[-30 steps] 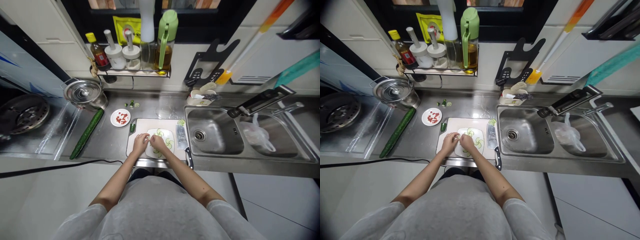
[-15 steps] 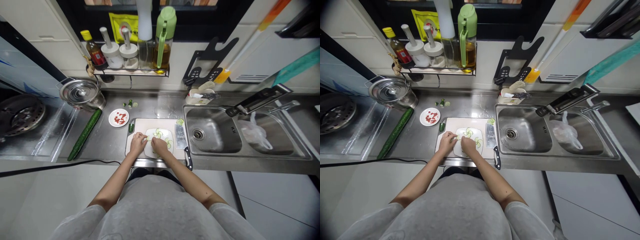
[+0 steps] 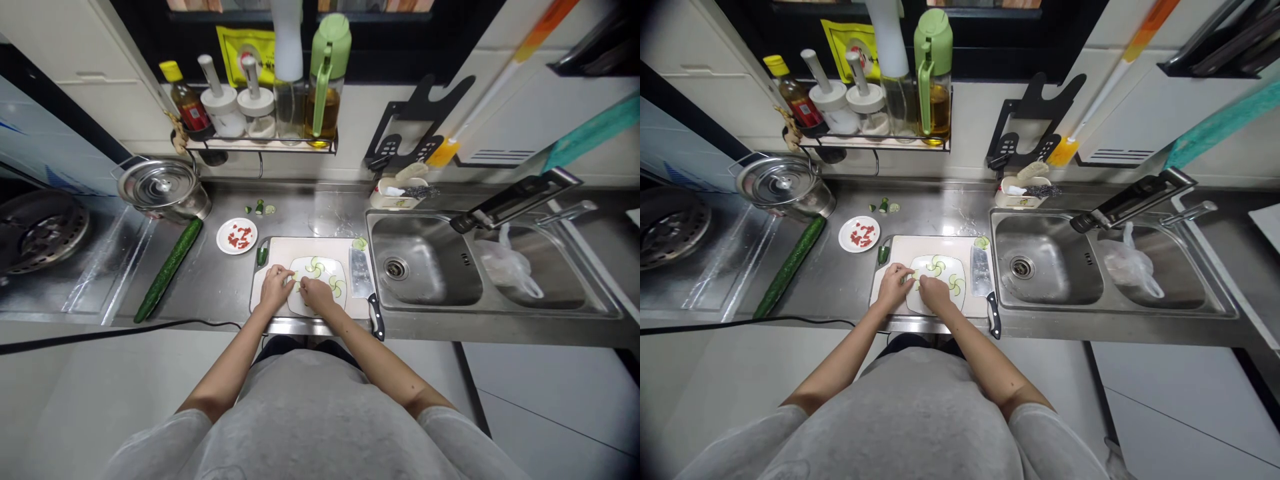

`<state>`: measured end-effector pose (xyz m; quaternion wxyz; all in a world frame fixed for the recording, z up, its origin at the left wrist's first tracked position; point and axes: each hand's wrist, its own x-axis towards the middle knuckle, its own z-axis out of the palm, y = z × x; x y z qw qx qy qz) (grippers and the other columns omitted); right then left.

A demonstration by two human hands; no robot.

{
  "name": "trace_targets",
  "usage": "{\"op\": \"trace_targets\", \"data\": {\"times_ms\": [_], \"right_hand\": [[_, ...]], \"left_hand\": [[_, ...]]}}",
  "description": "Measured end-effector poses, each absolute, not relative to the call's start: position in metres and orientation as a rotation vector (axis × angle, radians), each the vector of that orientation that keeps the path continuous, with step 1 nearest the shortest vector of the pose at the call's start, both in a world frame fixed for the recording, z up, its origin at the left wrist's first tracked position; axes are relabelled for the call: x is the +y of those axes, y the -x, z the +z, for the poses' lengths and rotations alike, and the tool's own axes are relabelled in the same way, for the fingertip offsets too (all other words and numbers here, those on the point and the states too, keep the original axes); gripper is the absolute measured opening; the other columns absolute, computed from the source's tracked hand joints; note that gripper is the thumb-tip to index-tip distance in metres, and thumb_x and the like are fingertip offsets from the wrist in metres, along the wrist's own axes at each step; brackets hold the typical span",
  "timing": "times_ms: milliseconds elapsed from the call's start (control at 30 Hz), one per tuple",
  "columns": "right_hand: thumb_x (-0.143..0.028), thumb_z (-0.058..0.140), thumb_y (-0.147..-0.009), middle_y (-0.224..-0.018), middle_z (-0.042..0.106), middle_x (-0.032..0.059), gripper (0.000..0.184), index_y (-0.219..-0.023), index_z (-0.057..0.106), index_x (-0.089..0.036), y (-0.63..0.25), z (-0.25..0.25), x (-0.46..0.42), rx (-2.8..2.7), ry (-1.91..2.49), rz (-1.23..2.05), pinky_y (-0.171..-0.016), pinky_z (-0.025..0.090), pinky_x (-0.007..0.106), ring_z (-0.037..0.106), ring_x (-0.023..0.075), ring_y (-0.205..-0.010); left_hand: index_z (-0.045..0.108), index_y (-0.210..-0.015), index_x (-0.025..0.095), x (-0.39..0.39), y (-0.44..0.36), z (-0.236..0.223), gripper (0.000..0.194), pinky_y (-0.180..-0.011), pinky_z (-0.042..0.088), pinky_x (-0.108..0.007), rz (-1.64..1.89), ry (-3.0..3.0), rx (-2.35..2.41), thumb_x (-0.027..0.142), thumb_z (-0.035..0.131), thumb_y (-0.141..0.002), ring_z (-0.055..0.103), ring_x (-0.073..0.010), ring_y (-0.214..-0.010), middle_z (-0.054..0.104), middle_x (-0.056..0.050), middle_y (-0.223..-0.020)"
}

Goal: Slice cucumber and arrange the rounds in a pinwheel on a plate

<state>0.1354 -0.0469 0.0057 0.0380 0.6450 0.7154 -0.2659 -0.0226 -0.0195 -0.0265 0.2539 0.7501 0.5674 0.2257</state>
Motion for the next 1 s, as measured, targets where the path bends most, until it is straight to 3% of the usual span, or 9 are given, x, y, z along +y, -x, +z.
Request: {"op": "trace_targets", "data": {"times_ms": [267, 1000], "right_hand": [[-0.027, 0.035, -0.096, -0.097, 0.067, 0.0051, 0.024, -0.107, 0.055, -0.021, -0.1340, 0.0074, -0.0483, 2.267, -1.961, -0.749, -0.064, 0.034, 0.024, 0.060, 0.0174, -0.085], [-0.028, 0.036, -0.096, -0.098, 0.067, 0.0057, 0.026, -0.108, 0.058, -0.021, -0.1359, 0.0087, -0.0501, 2.280, -1.907, -0.742, -0.066, 0.037, 0.026, 0.061, 0.0185, -0.087]], "left_hand": [[0.070, -0.099, 0.025, -0.0178, 0.0231, -0.0276, 0.021, -0.089, 0.045, -0.035, 0.608, -2.026, 1.530, 0.027, 0.063, -0.079, 0.053, -0.0202, -0.097, 0.054, -0.005, -0.100], [0.071, -0.098, 0.025, -0.0171, 0.0195, -0.0287, 0.020, -0.089, 0.045, -0.036, 0.648, -2.019, 1.503, 0.025, 0.063, -0.078, 0.053, -0.0199, -0.096, 0.054, -0.005, -0.099]]}}
